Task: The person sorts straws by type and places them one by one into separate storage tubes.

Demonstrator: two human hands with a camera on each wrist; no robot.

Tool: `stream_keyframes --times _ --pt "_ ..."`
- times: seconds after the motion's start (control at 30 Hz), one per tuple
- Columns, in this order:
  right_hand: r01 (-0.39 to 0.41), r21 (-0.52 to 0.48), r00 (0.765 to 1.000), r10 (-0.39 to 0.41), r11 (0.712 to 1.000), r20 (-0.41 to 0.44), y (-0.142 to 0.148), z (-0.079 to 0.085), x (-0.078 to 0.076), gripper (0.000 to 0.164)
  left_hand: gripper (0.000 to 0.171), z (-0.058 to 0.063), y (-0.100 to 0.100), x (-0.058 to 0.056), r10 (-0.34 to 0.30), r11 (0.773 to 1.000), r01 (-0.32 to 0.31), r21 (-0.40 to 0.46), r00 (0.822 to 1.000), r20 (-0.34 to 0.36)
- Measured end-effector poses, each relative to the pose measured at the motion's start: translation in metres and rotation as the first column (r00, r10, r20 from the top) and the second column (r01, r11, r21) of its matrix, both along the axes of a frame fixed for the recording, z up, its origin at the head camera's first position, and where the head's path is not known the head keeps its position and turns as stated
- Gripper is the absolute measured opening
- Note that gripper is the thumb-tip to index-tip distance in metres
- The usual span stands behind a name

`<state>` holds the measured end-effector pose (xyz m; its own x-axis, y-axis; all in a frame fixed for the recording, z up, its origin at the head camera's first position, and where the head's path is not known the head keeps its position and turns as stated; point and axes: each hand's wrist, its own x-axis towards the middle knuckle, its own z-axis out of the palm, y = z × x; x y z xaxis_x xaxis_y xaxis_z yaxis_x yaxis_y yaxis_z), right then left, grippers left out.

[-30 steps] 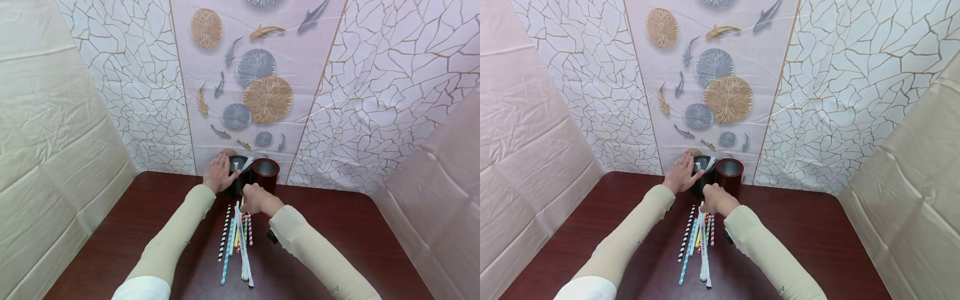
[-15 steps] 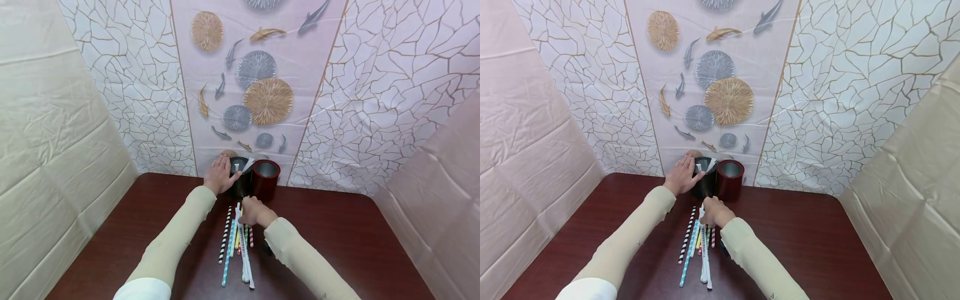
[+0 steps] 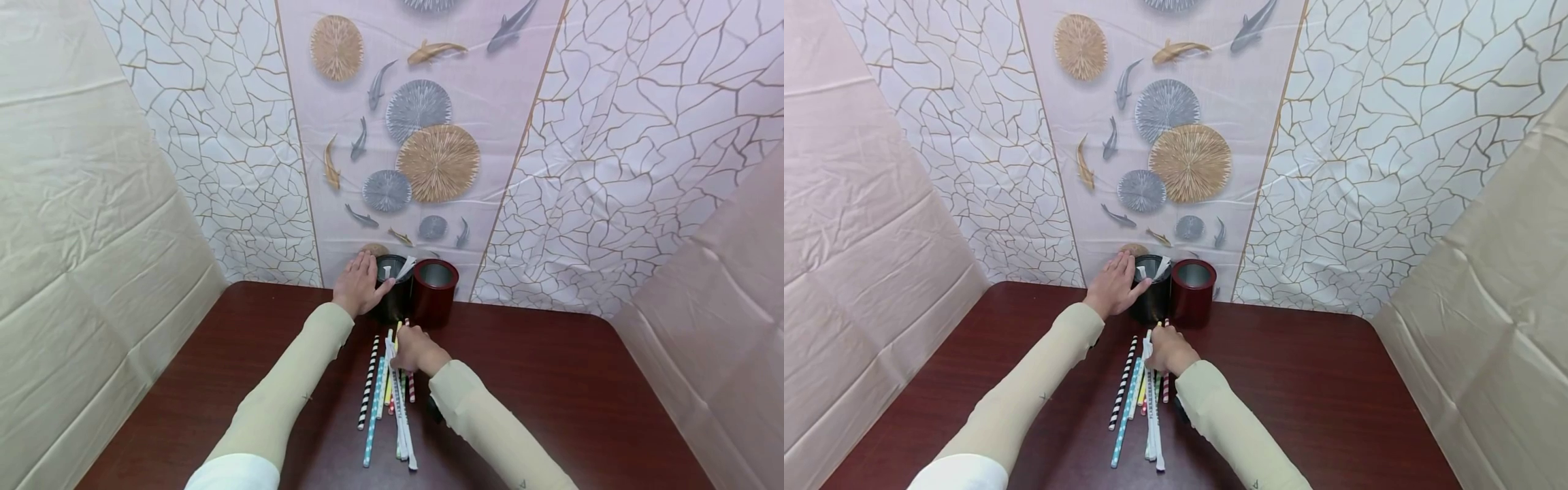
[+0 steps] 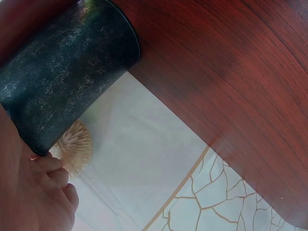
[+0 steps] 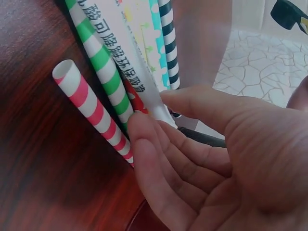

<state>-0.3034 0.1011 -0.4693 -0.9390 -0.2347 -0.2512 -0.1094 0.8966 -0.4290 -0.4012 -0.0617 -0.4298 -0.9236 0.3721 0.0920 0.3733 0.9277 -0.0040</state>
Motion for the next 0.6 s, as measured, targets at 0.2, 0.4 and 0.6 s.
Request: stream_keyframes --times 0.2,0.4,0.6 --pt "0.038 -0.053 0.999 -0.036 0.998 0.041 0.0012 -0.0048 -0.0027 0.018 0.088 0.0001 0.0001 -0.0011 0.001 1.0 -0.001 -0.008 1.0 0.01" --pt "0.052 -0.121 0.997 -0.045 0.991 0.06 0.0034 -0.0074 -0.0043 0.022 0.088 0.0004 -0.0001 -0.0009 0.006 1.0 -0.006 -0.008 1.0 0.006" --pt "0.064 -0.196 0.995 -0.048 0.978 0.085 0.006 -0.0106 -0.0025 0.025 0.088 0.0006 0.0005 0.0004 -0.001 1.0 0.001 -0.01 1.0 -0.002"
